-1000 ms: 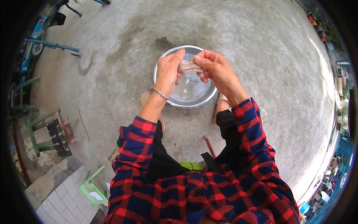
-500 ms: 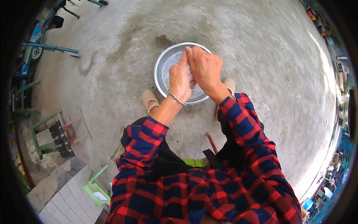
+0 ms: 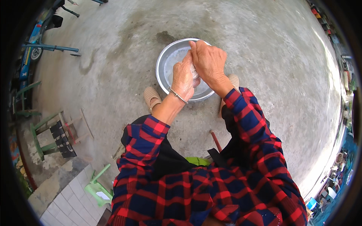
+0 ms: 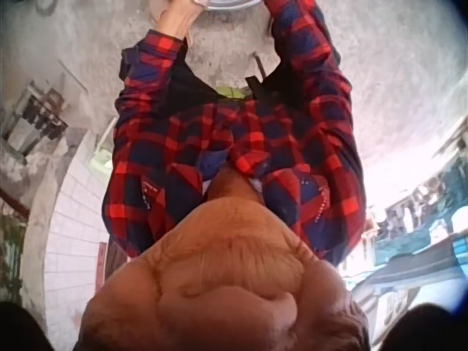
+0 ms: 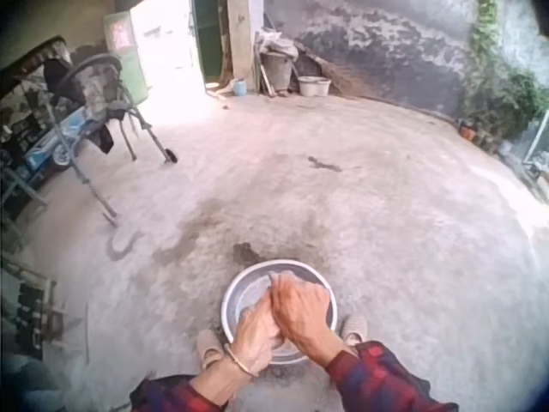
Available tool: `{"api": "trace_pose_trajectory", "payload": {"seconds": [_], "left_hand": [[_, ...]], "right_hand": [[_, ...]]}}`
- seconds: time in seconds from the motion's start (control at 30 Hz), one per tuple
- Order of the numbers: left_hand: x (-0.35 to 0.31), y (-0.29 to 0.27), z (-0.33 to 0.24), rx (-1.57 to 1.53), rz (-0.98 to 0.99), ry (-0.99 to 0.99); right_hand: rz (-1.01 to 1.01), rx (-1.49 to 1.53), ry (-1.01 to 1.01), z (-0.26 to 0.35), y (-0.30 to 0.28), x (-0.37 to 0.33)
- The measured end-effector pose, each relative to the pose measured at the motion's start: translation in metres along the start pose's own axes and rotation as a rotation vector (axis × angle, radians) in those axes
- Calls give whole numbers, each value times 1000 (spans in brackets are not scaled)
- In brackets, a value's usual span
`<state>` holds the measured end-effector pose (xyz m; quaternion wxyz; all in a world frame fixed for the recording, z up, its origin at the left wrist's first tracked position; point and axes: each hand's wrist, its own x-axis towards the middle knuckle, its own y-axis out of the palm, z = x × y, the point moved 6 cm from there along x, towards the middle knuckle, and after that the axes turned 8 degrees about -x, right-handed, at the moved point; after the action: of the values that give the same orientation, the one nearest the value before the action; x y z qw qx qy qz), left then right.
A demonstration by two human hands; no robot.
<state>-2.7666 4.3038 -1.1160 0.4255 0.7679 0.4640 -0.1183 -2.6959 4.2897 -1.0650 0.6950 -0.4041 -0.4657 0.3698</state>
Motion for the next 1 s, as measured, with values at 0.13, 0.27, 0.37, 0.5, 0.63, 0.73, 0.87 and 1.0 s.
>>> {"api": "trace_pose_trajectory", "payload": {"seconds": [0.13, 0.27, 0.37, 0.5, 0.63, 0.73, 0.87, 1.0], "left_hand": [[36, -35, 11, -217, 228, 87], [-4, 1, -4, -35, 6, -13], [33, -28, 0, -250, 295, 80], [-1, -2, -3, -100, -76, 22], [27, -26, -4, -206, 56, 189], [13, -13, -3, -181, -65, 80], [26, -18, -4, -176, 39, 156], [13, -11, -3, -169, -71, 59]], "right_hand": [[-96, 69, -102, 35, -11, -17], [176, -14, 80, 8, -8, 6], [-110, -23, -154, 46, -14, -22], [9, -48, 77, 8, 1, 1], [-262, 153, -98, 42, -21, -19], [53, 121, 60, 9, 1, -2], [-32, 108, 14, 29, -11, -10], [-63, 124, 42, 12, -5, -4]]}}
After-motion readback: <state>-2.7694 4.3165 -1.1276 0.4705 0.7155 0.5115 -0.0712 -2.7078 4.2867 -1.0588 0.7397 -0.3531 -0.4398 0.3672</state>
